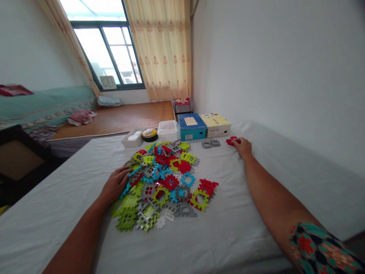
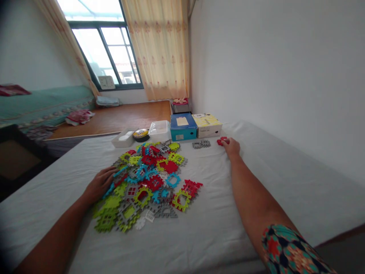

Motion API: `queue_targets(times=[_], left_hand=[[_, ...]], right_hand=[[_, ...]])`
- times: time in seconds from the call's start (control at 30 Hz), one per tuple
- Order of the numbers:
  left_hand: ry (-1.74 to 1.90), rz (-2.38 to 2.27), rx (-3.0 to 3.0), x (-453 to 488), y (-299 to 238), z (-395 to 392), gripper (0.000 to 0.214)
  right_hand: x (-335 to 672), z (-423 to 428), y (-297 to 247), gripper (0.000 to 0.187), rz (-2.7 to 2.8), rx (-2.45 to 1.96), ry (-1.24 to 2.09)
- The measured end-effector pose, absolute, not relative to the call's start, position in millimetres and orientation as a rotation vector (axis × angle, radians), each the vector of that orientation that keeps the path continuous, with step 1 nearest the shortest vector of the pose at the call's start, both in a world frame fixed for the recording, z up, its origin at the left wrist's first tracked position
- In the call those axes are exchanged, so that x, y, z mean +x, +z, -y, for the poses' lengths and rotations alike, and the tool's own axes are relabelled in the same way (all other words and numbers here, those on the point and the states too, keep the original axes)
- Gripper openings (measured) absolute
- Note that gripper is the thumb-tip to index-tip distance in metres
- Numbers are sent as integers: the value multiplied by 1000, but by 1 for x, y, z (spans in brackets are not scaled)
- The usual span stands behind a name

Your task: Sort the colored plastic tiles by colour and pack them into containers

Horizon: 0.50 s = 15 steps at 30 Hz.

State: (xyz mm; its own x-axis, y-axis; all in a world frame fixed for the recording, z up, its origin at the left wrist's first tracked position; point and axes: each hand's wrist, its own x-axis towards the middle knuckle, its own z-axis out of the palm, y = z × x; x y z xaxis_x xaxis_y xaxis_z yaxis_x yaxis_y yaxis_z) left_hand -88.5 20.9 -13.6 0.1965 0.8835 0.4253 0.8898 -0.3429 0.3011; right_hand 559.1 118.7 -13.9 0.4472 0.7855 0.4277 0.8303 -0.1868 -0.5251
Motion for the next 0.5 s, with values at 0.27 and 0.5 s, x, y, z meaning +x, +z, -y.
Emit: queue_targets(times=[0.27, 0.5], left_hand=[[-789, 1858, -2402, -84, -9, -17, 59], [-828, 1822, -2412, -83, -10, -16, 52]], right_hand=[[559, -127, -26, 36, 1554, -1919, -51], [485, -114, 12, 30, 1743, -1551, 32]])
